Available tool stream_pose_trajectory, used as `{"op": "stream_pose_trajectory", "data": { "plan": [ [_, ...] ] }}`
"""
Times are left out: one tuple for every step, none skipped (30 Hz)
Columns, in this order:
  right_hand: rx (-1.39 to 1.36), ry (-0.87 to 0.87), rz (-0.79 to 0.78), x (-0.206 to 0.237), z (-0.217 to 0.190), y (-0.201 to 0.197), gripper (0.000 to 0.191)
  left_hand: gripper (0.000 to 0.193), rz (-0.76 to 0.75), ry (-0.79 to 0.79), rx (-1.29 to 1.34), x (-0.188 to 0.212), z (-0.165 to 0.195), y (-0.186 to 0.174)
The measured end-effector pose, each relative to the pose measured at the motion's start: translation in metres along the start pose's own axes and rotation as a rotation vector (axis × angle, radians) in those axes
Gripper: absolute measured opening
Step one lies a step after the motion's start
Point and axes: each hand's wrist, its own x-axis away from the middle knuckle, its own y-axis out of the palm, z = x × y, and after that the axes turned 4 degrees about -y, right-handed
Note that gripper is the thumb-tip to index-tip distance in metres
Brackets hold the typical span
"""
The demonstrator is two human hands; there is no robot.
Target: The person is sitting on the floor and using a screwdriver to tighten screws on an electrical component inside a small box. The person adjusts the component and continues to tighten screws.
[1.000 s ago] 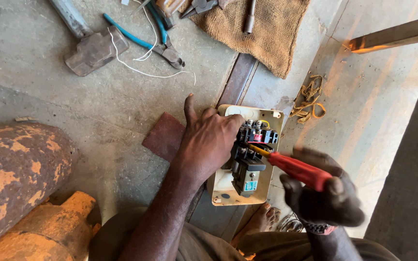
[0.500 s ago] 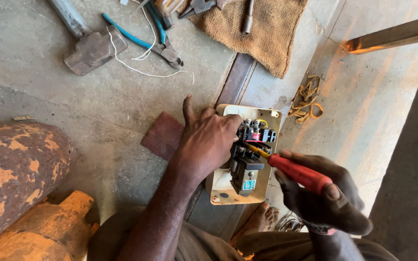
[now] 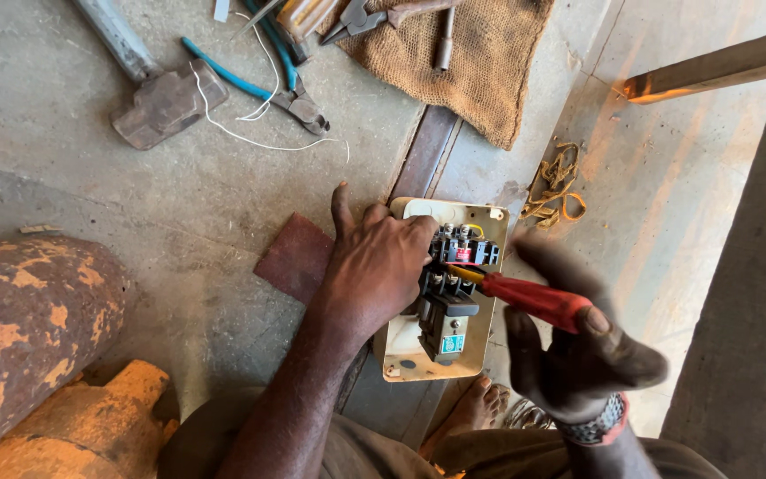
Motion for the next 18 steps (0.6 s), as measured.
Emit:
{"op": "stream_pose_trajectory", "data": {
  "plan": [
    [-0.023,-0.012,0.000,-0.001,-0.001,0.000,0.091,0.027,-0.001,-0.002,0.003,0.000,0.000,0.000],
    [-0.021,-0.019,0.007,-0.002,-0.003,-0.001,0.094,0.029,-0.004,-0.007,0.006,0.001,0.000,0.001],
    [-0.021,-0.025,0.015,-0.001,-0.004,-0.001,0.096,0.031,0.000,-0.006,0.011,0.001,-0.001,0.001],
    [0.056,-0.003,0.022,-0.001,-0.004,-0.001,0.097,0.033,0.005,-0.003,0.015,0.001,-0.001,0.001],
    [0.137,0.018,0.032,0.001,-0.005,-0.001,0.097,0.035,0.013,0.003,0.016,0.001,-0.001,0.001],
    [0.218,0.040,0.044,0.002,-0.003,0.000,0.099,0.036,0.022,0.008,0.011,0.000,-0.001,0.001],
    [0.077,0.040,0.024,0.003,-0.001,0.002,0.095,0.037,0.030,0.011,0.006,0.000,-0.001,0.000],
    [-0.066,0.040,0.001,0.003,0.002,0.002,0.092,0.037,0.039,0.012,0.003,0.000,-0.002,0.000],
    [-0.210,0.038,-0.022,0.003,0.005,0.004,0.090,0.036,0.010,0.000,0.003,0.000,-0.002,-0.001],
    [-0.121,-0.020,0.004,0.003,0.006,0.004,0.091,0.035,-0.018,-0.011,0.003,-0.001,-0.002,-0.001],
    [-0.032,-0.075,0.027,0.003,0.008,0.004,0.094,0.033,-0.049,-0.024,0.005,0.000,-0.002,-0.002],
    [0.056,-0.128,0.049,0.002,0.009,0.005,0.096,0.035,-0.040,-0.022,0.013,0.001,-0.002,-0.002],
    [0.028,-0.127,0.051,0.001,0.010,0.005,0.094,0.038,-0.030,-0.018,0.020,0.002,-0.002,-0.002],
    [0.003,-0.128,0.055,-0.001,0.011,0.007,0.093,0.040,-0.017,-0.013,0.025,0.002,-0.002,-0.003],
    [-0.023,-0.129,0.059,-0.003,0.012,0.007,0.092,0.040,-0.012,-0.009,0.027,0.002,-0.002,-0.003],
    [-0.106,-0.103,0.015,-0.004,0.010,0.006,0.090,0.040,-0.008,-0.007,0.031,0.002,-0.002,-0.003],
    [-0.190,-0.077,-0.028,-0.005,0.008,0.005,0.089,0.040,-0.005,-0.007,0.035,0.002,-0.002,-0.004],
    [-0.163,-0.059,-0.040,-0.007,0.006,0.003,0.090,0.041,-0.009,-0.010,0.028,0.001,-0.002,-0.004]
  ]
}}
